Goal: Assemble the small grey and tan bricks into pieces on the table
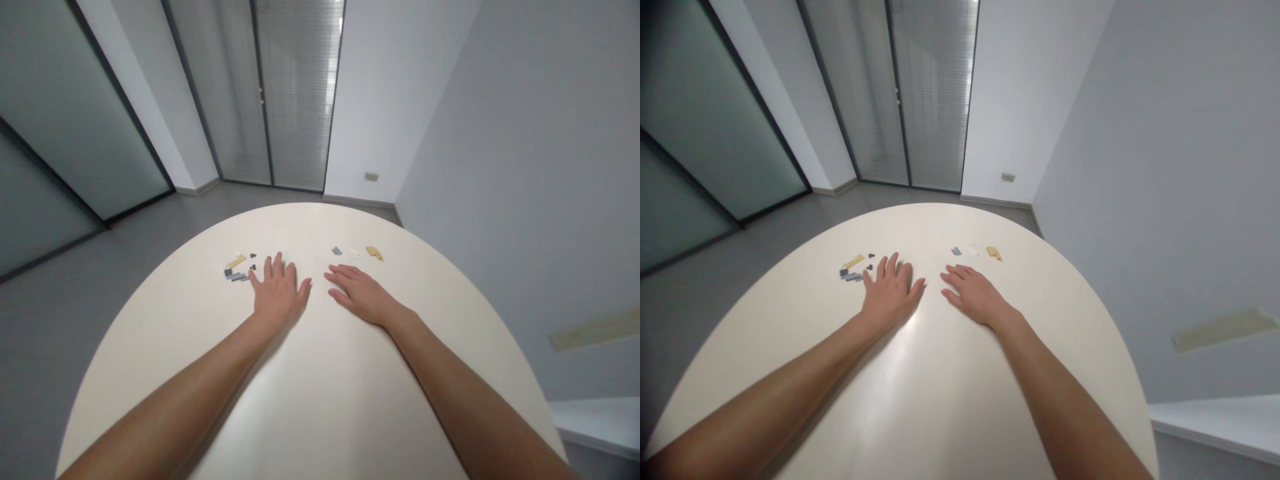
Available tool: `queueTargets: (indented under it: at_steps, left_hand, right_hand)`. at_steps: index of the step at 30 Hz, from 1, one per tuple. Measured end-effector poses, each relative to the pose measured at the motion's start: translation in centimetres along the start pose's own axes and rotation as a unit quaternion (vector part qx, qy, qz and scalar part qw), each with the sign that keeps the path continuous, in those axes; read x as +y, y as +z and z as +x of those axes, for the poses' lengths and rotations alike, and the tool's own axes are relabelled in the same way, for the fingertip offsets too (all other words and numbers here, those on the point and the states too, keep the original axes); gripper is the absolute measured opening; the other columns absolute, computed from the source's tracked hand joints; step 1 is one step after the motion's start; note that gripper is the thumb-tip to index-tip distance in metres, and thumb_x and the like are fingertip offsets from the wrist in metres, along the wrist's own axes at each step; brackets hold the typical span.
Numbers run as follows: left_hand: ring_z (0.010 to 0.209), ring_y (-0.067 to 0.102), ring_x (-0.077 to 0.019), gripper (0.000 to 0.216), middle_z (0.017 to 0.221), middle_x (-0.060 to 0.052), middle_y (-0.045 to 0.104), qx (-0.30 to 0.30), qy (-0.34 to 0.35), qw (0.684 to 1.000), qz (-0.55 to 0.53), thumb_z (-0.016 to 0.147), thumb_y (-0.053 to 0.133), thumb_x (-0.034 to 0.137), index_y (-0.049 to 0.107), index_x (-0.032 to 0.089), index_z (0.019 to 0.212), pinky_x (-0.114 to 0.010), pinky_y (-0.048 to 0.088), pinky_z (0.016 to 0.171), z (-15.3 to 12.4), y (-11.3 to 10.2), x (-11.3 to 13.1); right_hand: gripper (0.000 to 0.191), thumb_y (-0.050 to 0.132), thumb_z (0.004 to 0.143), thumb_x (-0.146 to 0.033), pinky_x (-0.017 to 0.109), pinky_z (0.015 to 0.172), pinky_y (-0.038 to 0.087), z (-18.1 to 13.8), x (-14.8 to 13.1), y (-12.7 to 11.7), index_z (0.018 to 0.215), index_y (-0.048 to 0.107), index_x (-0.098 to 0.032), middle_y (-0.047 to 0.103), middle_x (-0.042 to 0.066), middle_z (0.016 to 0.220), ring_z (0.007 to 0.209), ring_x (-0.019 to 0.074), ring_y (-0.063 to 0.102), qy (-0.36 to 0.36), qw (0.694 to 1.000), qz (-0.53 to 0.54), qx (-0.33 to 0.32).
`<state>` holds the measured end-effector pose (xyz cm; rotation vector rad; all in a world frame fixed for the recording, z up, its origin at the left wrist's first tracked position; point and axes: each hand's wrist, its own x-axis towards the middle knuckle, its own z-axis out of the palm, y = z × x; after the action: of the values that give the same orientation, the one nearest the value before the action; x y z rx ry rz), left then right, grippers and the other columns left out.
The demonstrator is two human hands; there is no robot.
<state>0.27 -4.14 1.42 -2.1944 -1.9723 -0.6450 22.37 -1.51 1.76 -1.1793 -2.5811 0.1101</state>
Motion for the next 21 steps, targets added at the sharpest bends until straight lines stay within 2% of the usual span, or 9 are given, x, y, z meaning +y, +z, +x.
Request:
queueTargets:
  at_steps: [5,13,17,21]
  left_hand:
    - [0.146,0.028,-0.0487,0.048,0.158,-0.027,0.035,-0.022,-0.028,0.999,0.013,0.097,0.045,0.052,0.059,0.016,0.126,-0.083,0.024,0.103,0.0,-0.4,-0.6]
    - [0.146,0.029,-0.0481,0.047,0.158,-0.027,0.035,-0.028,-0.014,1.0,0.003,0.097,0.044,0.052,0.058,0.016,0.123,-0.077,0.031,0.104,-0.2,-0.3,-0.4]
    - [0.145,0.032,-0.0443,0.041,0.157,-0.023,0.038,-0.02,0.034,0.999,-0.034,0.097,0.047,0.048,0.057,0.018,0.122,-0.069,0.034,0.108,-0.4,0.1,0.2]
    - [0.147,0.033,-0.0343,0.039,0.156,-0.021,0.038,-0.032,0.129,0.983,-0.123,0.099,0.046,0.04,0.053,0.016,0.129,-0.057,0.035,0.116,-0.2,0.2,1.1]
  right_hand:
    - [0.046,0.04,0.103,-0.032,0.05,0.12,0.035,-0.3,-1.0,0.6,0.143,0.054,-0.015,0.048,0.014,0.153,0.144,0.0284,0.043,0.031,0.999,-0.006,-0.011]
    - [0.048,0.039,0.104,-0.036,0.052,0.121,0.033,-0.8,-1.7,1.6,0.146,0.051,-0.017,0.043,0.012,0.157,0.148,0.0294,0.037,0.072,0.997,0.004,0.014]
    - [0.045,0.043,0.102,-0.035,0.053,0.119,0.035,-0.8,-1.4,1.5,0.144,0.053,-0.02,0.047,0.011,0.155,0.146,0.0289,0.04,0.062,0.997,0.013,0.037]
    - [0.042,0.046,0.101,-0.033,0.05,0.119,0.037,-0.6,-1.6,1.1,0.138,0.059,-0.017,0.054,0.012,0.149,0.142,0.0282,0.046,0.054,0.997,0.012,0.053]
